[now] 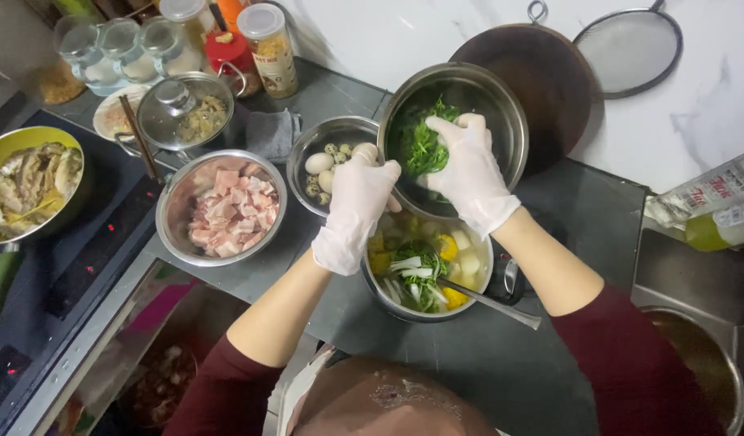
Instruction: The person opens a pressure cooker containing a vegetable soup with corn and carrots, stirs the contents with a ladle, and adds chopped green vegetables and a powdered seasoning. The person then closes the pressure cooker.
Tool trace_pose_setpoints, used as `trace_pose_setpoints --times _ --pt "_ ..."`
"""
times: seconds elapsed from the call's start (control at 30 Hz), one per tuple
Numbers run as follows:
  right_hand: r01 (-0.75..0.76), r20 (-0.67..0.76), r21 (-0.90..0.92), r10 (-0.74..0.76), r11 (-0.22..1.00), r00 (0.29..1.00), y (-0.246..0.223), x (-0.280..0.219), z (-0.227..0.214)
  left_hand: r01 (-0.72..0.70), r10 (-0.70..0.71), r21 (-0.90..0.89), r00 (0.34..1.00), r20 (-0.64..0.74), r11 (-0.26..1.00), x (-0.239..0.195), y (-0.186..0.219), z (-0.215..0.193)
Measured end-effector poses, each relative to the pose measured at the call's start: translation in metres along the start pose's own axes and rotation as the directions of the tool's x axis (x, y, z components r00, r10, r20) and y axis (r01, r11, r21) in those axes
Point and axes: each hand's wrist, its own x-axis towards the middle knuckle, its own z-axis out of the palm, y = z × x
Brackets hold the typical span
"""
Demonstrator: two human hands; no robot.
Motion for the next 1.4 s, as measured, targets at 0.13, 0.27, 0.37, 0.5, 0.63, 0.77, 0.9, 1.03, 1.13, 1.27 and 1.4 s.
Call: trace_pose_setpoints --times 0.13,0.27,0.37,0.5,0.63,0.77,0.9,1.03,1.13,1.27,1.4 --pt "0.022 -0.079 0.066 -0.017 0.998 0.997 0.029 0.014 0.014 0.011 -0.007 -0.128 1.0 0.027 0.992 -0.001 -0.004 0.0" --pt "0.027 -0.142 0.036 -0.021 0.999 0.99 0.04 0.024 0.001 0.004 -0.003 -0.205 1.0 0.006 0.979 0.002 -0.003 0.001" --pt "-0.021 -0.092 0.178 0.037 0.984 0.995 0.004 0.004 -0.042 -0.001 0.002 -0.169 1.0 0.004 0.986 0.0 0.0 0.0" --pt "-0.078 0.02 0.164 0.075 0.983 0.997 -0.017 -0.005 -0.083 0.115 -0.113 -0.051 0.993 0.046 0.992 -0.025 0.031 -0.014" --pt "-0.038 0.037 0.086 0.035 0.996 0.999 -0.027 -0.019 -0.1 0.108 -0.106 -0.098 0.994 0.026 0.989 -0.023 0.032 -0.017" --pt "0.043 -0.002 0.147 -0.043 0.988 0.999 -0.02 -0.053 -0.08 -0.002 0.001 -0.012 0.996 -0.09 1.0 0.015 -0.003 -0.009" --pt "-0.16 0.23 0.211 0.11 0.964 0.967 -0.011 -0.083 -0.033 0.007 -0.021 -0.09 0.987 -0.162 0.996 -0.004 0.012 -0.022" --pt "0.009 0.436 -0.022 0.001 1.0 0.9 0.026 -0.079 0.023 -0.001 -0.022 -0.122 0.983 -0.181 0.993 0.014 -0.008 -0.016" --pt "0.076 0.411 -0.056 -0.047 0.996 0.911 0.053 -0.069 0.035 -0.008 -0.011 -0.106 0.985 -0.174 0.994 0.02 -0.009 -0.017" --pt "0.239 0.128 -0.077 -0.228 0.968 0.965 0.075 -0.063 0.039 -0.068 0.054 -0.073 0.981 -0.184 0.995 0.031 -0.022 -0.016" --pt "0.352 0.209 -0.086 -0.328 0.932 0.921 0.079 -0.073 0.049 -0.028 0.008 -0.11 0.984 -0.176 0.994 0.034 -0.026 -0.018"
